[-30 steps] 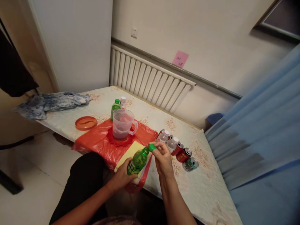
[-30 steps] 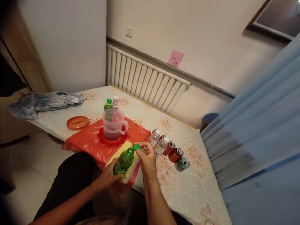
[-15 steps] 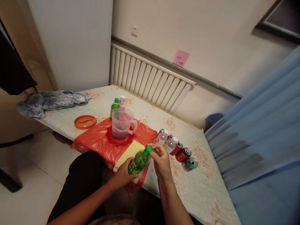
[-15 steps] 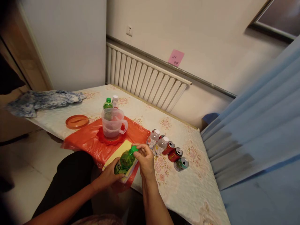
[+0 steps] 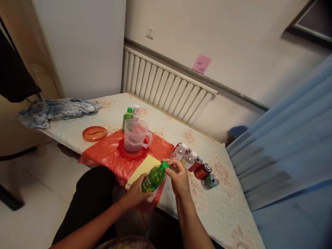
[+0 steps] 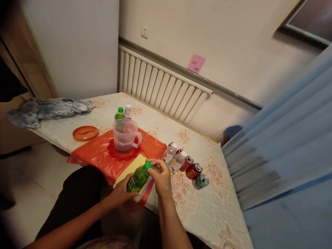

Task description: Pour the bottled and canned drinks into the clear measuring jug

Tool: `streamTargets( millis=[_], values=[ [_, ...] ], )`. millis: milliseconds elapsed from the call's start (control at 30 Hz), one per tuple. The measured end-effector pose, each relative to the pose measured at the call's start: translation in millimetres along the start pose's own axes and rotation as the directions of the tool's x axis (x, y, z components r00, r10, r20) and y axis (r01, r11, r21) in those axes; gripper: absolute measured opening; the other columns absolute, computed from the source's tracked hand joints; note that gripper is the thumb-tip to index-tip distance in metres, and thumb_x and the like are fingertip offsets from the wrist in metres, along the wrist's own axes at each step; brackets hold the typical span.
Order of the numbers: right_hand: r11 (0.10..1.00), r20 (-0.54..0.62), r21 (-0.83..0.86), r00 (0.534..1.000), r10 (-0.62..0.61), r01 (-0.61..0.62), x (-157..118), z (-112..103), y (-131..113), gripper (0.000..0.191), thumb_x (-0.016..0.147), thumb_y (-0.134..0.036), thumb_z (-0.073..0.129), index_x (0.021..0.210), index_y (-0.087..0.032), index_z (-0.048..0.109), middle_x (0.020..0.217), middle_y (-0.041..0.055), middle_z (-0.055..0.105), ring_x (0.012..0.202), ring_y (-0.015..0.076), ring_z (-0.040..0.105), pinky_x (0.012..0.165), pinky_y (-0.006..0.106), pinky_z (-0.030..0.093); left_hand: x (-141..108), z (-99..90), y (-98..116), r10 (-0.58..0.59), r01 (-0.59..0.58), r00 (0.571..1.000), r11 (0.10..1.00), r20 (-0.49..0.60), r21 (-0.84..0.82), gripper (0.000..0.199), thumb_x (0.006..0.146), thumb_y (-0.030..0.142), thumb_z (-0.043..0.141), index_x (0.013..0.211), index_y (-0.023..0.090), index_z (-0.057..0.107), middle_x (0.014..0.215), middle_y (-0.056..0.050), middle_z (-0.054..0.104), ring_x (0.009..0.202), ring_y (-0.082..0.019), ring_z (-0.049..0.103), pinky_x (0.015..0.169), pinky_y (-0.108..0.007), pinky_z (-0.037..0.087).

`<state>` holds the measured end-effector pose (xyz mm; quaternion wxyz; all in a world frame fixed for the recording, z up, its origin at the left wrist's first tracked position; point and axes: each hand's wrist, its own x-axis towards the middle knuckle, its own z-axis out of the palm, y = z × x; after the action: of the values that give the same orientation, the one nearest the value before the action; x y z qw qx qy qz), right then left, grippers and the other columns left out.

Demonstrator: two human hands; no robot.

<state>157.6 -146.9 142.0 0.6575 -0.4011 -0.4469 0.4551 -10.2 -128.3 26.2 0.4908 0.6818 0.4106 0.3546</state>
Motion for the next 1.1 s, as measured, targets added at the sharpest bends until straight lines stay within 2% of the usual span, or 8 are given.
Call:
streamTargets(
  millis=[167, 400, 567, 700, 800, 967, 1100],
  values=[
    [0.998, 0.004, -0.065, 1.0, -0.02, 0.02, -0.3, -0.2, -2.2, 0.024, 0.062, -0.019, 0.082, 0.079, -0.021, 0.066, 0.098, 0.0043, 0.074, 0.093, 0.02, 0.069, 0.084, 0.033, 0.052, -0.4, -0.1, 1.5, 0.003, -0.003, 1.0, 1.0, -0.017, 0.025, 0.061, 0.063, 0.02, 0.068, 0.121, 0.02, 0.049, 0.114, -0.005, 0.065, 0.108, -0.026, 0.061, 0.097, -0.039, 0.047],
    [0.995, -0.058, -0.093, 0.997, -0.042, 0.036, -1.6, 4.0, -4.5, 0.025, 0.06, -0.019, 0.083, 0.076, -0.021, 0.064, 0.094, 0.0036, 0.073, 0.091, 0.0203, 0.067, 0.082, 0.033, 0.052, -1.2, 0.5, 2.1, 0.017, -0.017, 1.0, 1.0, -0.002, 0.001, 0.06, 0.065, 0.02, 0.069, 0.121, 0.02, 0.048, 0.115, -0.006, 0.064, 0.108, -0.026, 0.06, 0.097, -0.042, 0.047],
    [0.991, -0.06, -0.11, 0.995, -0.081, 0.074, -1.1, 5.7, -6.8, 0.027, 0.057, -0.017, 0.083, 0.073, -0.021, 0.062, 0.085, 0.0002, 0.067, 0.081, 0.0168, 0.062, 0.075, 0.029, 0.051, 0.3, 1.1, 2.1, 0.018, -0.017, 1.0, 0.999, -0.017, 0.031, 0.058, 0.063, 0.02, 0.069, 0.118, 0.02, 0.05, 0.112, -0.005, 0.065, 0.105, -0.026, 0.061, 0.094, -0.039, 0.047],
    [0.989, -0.096, -0.143, 0.994, -0.059, 0.045, -0.7, 3.7, -5.9, 0.037, 0.056, -0.016, 0.084, 0.089, -0.023, 0.068, 0.087, -0.0009, 0.067, 0.083, 0.0171, 0.063, 0.076, 0.028, 0.051, 1.3, 1.3, 2.5, 0.024, -0.024, 1.0, 0.999, -0.005, 0.026, 0.058, 0.063, 0.022, 0.069, 0.118, 0.02, 0.05, 0.112, -0.005, 0.065, 0.104, -0.025, 0.061, 0.093, -0.038, 0.048],
    [0.982, -0.045, -0.18, 0.996, -0.071, 0.062, -1.0, 0.6, -7.2, 0.038, 0.059, -0.016, 0.083, 0.094, -0.023, 0.072, 0.092, 0.0004, 0.068, 0.087, 0.0178, 0.064, 0.078, 0.028, 0.052, 1.8, 1.1, 1.1, 0.034, -0.034, 0.999, 0.999, 0.002, 0.02, 0.059, 0.064, 0.024, 0.07, 0.119, 0.02, 0.051, 0.112, -0.005, 0.066, 0.104, -0.026, 0.062, 0.091, -0.037, 0.049],
    [0.977, 0.094, -0.178, 0.991, -0.099, 0.115, -2.8, -5.6, -12.7, 0.035, 0.069, -0.024, 0.079, 0.104, -0.024, 0.073, 0.118, 0.0069, 0.069, 0.113, 0.0249, 0.062, 0.095, 0.036, 0.051, 2.4, 0.9, 0.0, 0.03, -0.03, 1.0, 0.999, -0.002, 0.03, 0.06, 0.063, 0.024, 0.071, 0.12, 0.021, 0.05, 0.113, -0.005, 0.066, 0.106, -0.026, 0.061, 0.094, -0.039, 0.049],
    [0.972, 0.085, -0.21, 0.992, -0.089, 0.105, -2.9, -8.1, -12.8, 0.027, 0.073, -0.023, 0.076, 0.1, -0.024, 0.074, 0.108, 0.0063, 0.073, 0.105, 0.0235, 0.066, 0.094, 0.037, 0.052, 2.0, 0.9, 4.1, 0.023, -0.022, 1.0, 0.999, -0.014, 0.027, 0.06, 0.062, 0.023, 0.072, 0.119, 0.021, 0.051, 0.114, -0.005, 0.066, 0.107, -0.027, 0.061, 0.095, -0.039, 0.048]
  ],
)
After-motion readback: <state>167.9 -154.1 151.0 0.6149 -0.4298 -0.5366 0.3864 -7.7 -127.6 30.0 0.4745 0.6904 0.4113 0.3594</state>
